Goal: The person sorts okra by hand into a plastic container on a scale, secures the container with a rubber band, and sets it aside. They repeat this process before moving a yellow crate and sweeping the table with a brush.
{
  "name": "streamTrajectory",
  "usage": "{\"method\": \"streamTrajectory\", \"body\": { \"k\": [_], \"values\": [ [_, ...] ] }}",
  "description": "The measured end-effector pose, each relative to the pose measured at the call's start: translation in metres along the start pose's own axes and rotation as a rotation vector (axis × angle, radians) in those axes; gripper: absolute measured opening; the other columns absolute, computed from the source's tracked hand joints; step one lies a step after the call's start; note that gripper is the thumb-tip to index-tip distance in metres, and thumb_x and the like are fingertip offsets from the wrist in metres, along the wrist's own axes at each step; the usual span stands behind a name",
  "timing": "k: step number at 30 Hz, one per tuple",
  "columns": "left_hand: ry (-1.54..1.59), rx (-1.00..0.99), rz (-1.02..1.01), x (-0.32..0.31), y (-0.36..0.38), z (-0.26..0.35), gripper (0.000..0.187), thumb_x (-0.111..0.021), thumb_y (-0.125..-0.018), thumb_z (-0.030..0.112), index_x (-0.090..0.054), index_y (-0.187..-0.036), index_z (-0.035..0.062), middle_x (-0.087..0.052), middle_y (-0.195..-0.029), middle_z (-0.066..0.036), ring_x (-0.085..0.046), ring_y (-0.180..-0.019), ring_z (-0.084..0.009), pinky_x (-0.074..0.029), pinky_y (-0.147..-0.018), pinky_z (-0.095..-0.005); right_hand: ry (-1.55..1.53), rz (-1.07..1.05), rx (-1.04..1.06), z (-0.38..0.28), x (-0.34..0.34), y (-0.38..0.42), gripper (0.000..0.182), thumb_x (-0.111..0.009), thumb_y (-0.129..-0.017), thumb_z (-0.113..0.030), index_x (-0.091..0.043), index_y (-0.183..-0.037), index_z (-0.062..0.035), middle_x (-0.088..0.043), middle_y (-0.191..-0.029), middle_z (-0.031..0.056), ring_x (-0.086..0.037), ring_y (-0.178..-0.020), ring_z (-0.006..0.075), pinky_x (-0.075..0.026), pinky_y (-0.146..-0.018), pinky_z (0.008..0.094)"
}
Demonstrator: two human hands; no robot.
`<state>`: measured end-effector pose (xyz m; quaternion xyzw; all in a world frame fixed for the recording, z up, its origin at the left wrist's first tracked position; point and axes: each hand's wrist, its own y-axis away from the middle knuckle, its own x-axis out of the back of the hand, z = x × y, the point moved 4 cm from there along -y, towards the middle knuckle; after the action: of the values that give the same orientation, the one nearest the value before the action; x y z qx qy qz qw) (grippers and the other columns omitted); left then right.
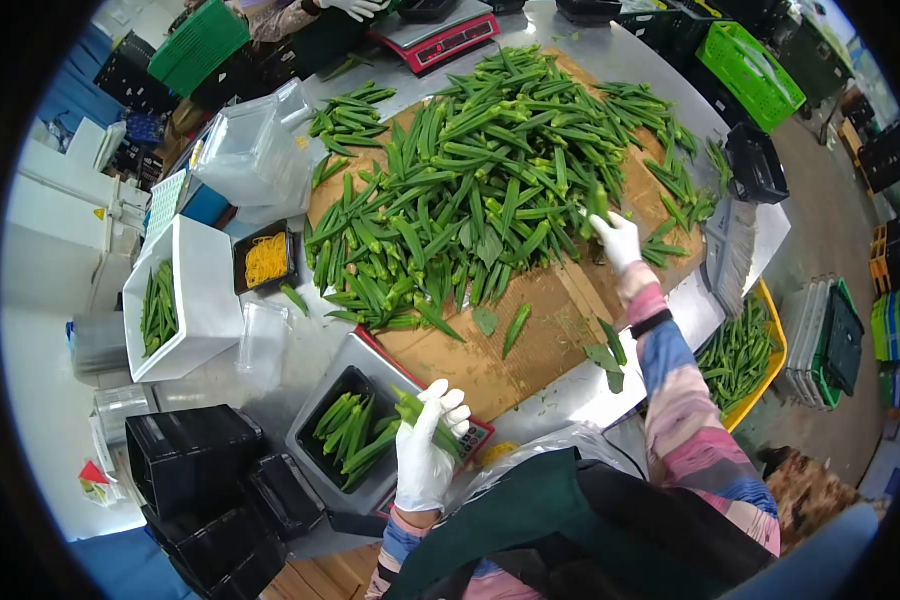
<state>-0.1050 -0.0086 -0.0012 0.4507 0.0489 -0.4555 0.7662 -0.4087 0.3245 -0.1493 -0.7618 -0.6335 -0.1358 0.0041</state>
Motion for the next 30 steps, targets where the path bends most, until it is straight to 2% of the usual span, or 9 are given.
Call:
{"method": "streamTrajectory", "body": {
  "k": [7,10,12,17,21,24,26,29,30],
  "values": [
    [-0.021,0.039,0.001,-0.005,-0.001,-0.002,0.035,-0.063,-0.1,0.018,-0.055,-0.13,0.0015,-0.068,-0.109,-0.012,-0.067,-0.09,-0.0193,-0.055,-0.077,-0.0305,0.29,-0.151,-0.208,-0.011,0.209,0.112,0.039,-0.071,-0.089,-0.022,-0.069,-0.119,0.0042,-0.071,-0.09,0.0041,-0.062,-0.08,0.0092,-0.049,-0.073,0.0263],
    [-0.019,0.057,-0.026,-0.002,-0.007,-0.009,0.036,-0.064,-0.099,0.019,-0.056,-0.13,0.0018,-0.067,-0.109,-0.012,-0.067,-0.09,-0.0195,-0.055,-0.077,-0.0308,0.753,0.052,-0.176,0.028,0.307,0.15,0.032,-0.072,-0.086,-0.02,-0.073,-0.102,0.0077,-0.068,-0.074,0.0025,-0.059,-0.066,0.0093,-0.046,-0.06,0.027],
    [-0.038,0.087,-0.04,-0.003,-0.011,-0.014,0.037,-0.065,-0.098,0.019,-0.056,-0.13,0.0024,-0.067,-0.109,-0.011,-0.066,-0.091,-0.0204,-0.054,-0.077,-0.0313,0.727,0.281,-0.244,0.005,0.312,0.155,0.033,-0.071,-0.088,-0.02,-0.072,-0.105,0.0084,-0.072,-0.078,0.0044,-0.061,-0.068,0.0107,-0.049,-0.064,0.0271],
    [-0.055,0.107,-0.113,-0.025,-0.007,-0.015,0.035,-0.064,-0.099,0.018,-0.056,-0.129,0.0025,-0.067,-0.109,-0.011,-0.065,-0.092,-0.02,-0.054,-0.078,-0.0317,0.342,0.247,0.054,-0.016,0.181,0.075,0.04,-0.072,-0.092,-0.025,-0.069,-0.118,0.0048,-0.075,-0.102,0.0099,-0.066,-0.092,0.0128,-0.051,-0.083,0.0293],
    [-0.073,0.088,-0.083,-0.025,-0.002,-0.01,0.036,-0.064,-0.099,0.019,-0.056,-0.129,0.0007,-0.067,-0.109,-0.012,-0.066,-0.091,-0.0198,-0.054,-0.079,-0.0316,0.195,0.111,0.095,-0.054,0.027,0.004,0.038,-0.074,-0.089,-0.028,-0.072,-0.116,0.0001,-0.072,-0.087,0.0012,-0.059,-0.077,0.0094,-0.048,-0.072,0.0285],
    [-0.064,0.069,-0.025,-0.016,0.001,-0.007,0.038,-0.066,-0.098,0.018,-0.055,-0.129,0.0003,-0.067,-0.109,-0.013,-0.066,-0.092,-0.0215,-0.055,-0.078,-0.0327,0.08,0.101,0.172,-0.043,-0.05,-0.052,0.038,-0.074,-0.086,-0.026,-0.072,-0.117,-0.0044,-0.076,-0.094,0.0075,-0.065,-0.082,0.0124,-0.051,-0.077,0.0307],
    [-0.027,0.05,-0.013,-0.009,0.001,-0.006,0.038,-0.066,-0.098,0.018,-0.054,-0.129,0.0,-0.067,-0.11,-0.013,-0.066,-0.092,-0.0218,-0.055,-0.078,-0.0329,0.314,0.224,0.202,-0.042,-0.076,-0.063,0.04,-0.074,-0.085,-0.026,-0.072,-0.117,-0.003,-0.077,-0.098,0.0104,-0.068,-0.085,0.0144,-0.051,-0.079,0.0311],
    [-0.013,0.034,0.015,-0.002,0.001,-0.006,0.038,-0.065,-0.098,0.018,-0.054,-0.13,0.0,-0.067,-0.109,-0.013,-0.066,-0.092,-0.0217,-0.055,-0.078,-0.0329,0.223,0.151,0.213,-0.041,-0.066,-0.063,0.041,-0.073,-0.085,-0.027,-0.071,-0.115,0.0003,-0.076,-0.095,0.0103,-0.068,-0.084,0.0163,-0.052,-0.077,0.0308],
    [-0.005,0.032,0.021,-0.002,0.001,-0.006,0.038,-0.065,-0.098,0.019,-0.054,-0.13,0.0,-0.067,-0.109,-0.013,-0.066,-0.092,-0.0216,-0.055,-0.078,-0.0328,-0.007,0.035,0.142,-0.043,-0.053,-0.049,0.033,-0.07,-0.089,-0.028,-0.075,-0.103,0.0009,-0.074,-0.087,0.0077,-0.067,-0.077,0.0178,-0.051,-0.073,0.0312]
  ]
}}
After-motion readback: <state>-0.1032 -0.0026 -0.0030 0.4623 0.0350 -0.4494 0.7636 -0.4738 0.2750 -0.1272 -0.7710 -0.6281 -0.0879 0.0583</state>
